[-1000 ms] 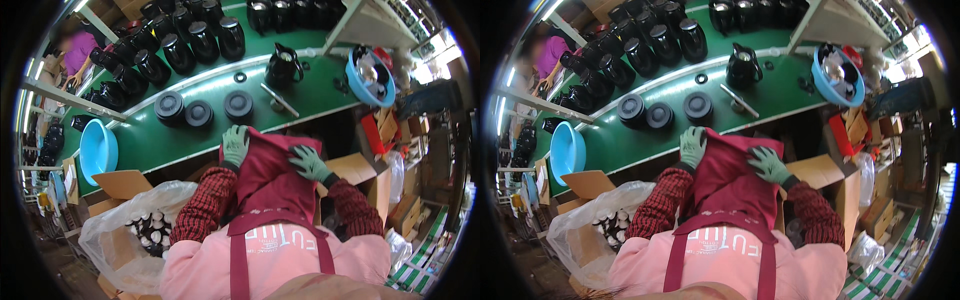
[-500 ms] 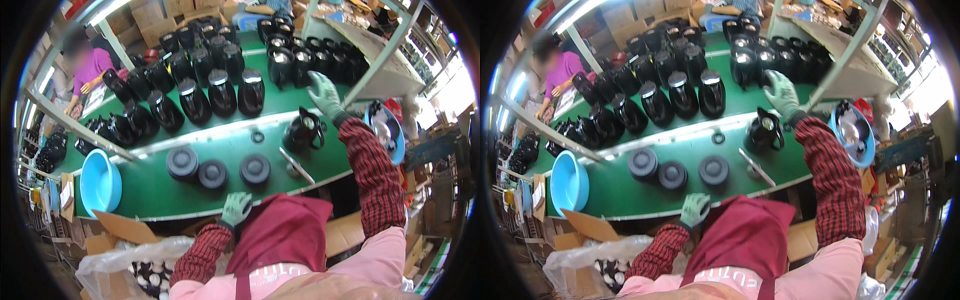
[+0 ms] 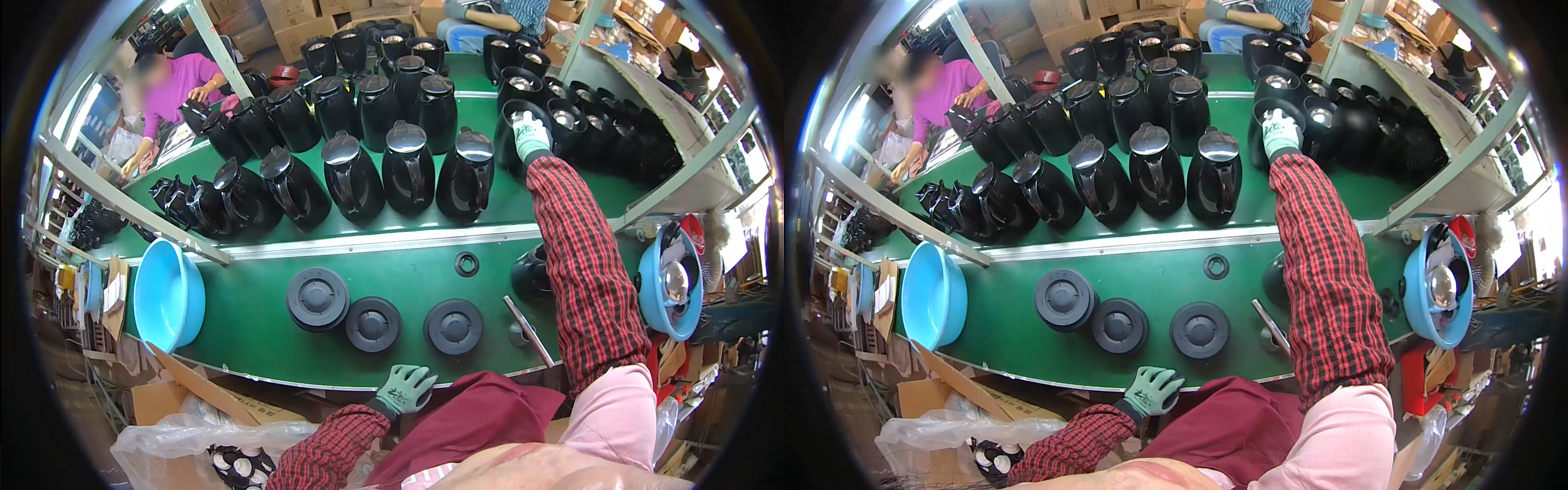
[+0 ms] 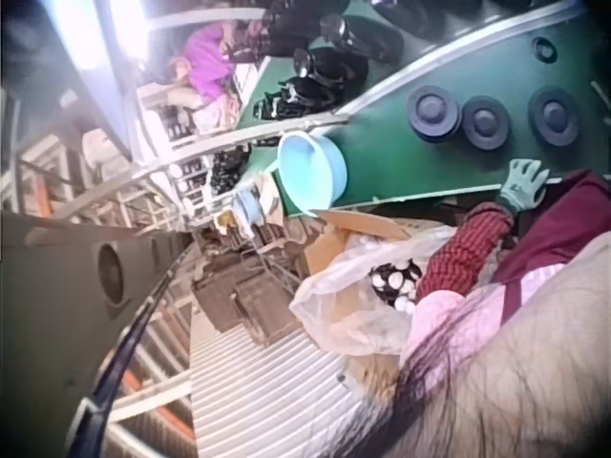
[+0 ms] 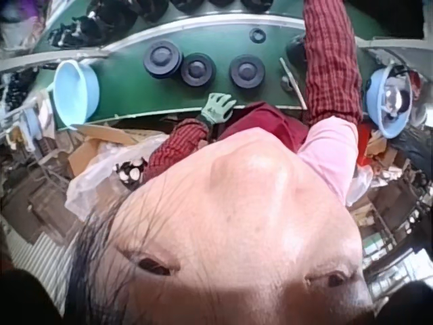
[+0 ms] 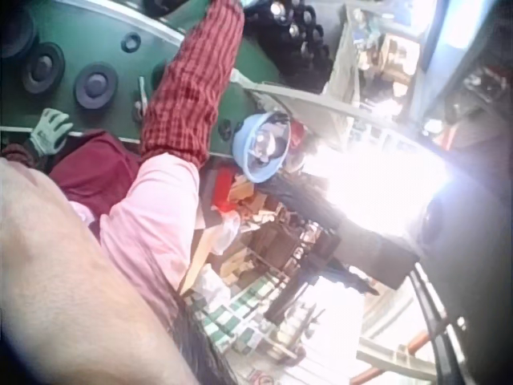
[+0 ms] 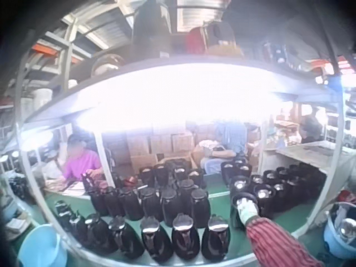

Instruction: The person assembles black kettles at a workbench. They pick up kettle bodies, insert metal heating elements, and screw on lids. Completed kettles are placed on the green table. The person handles kettle bodies, lids, and heating elements one at a time.

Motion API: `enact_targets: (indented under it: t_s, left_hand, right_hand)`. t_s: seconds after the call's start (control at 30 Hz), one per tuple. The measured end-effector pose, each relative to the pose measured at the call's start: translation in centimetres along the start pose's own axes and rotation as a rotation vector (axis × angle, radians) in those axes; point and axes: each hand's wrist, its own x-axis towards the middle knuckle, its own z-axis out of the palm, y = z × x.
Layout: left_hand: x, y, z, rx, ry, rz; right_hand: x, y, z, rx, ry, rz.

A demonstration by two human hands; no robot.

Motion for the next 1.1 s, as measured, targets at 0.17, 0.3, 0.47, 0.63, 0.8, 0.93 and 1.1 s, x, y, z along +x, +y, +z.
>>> enact_targets:
  t_s: [0.17, 0.3, 0.47, 0.63, 0.8, 0.93, 1.1]
  left_hand:
    - [0.7, -0.4, -0.2, 0.0, 0.055, 0.007]
    - [2.0, -0.1, -1.6, -0.06, -0.017, -0.059]
    - [3.5, 6.5, -8.4, -0.814, 0.414, -0.286]
    - [-0.9, 9.1, -14.0, -1.89, 0.008, -0.386]
    - [-9.5, 11.9, -13.3, -0.895, -0.123, -0.099]
    - [-16.1, 13.0, -12.1, -1.225, -0.184, -0.385]
    - [-13.6, 11.5, -12.4, -1.53, -0.202, -0.457]
  right_hand:
    - [-6.0, 3.9, -9.2, 0.03, 0.115, -0.167]
    - [-16.1, 8.5, -19.2, 0.289, 0.44, -0.277]
    - [-35.2, 10.5, -29.3, 0.742, 0.251, -0.319]
    - [-52.4, 7.6, -28.7, 1.103, 0.016, -0.438]
    - [-62.1, 5.0, -26.8, 1.396, -0.395, -0.247]
    - [-64.1, 3.7, -27.1, 1.959, -0.716, -0.006]
    - [-64.7, 3.2, -25.8, 1.55, -0.435, -0.218]
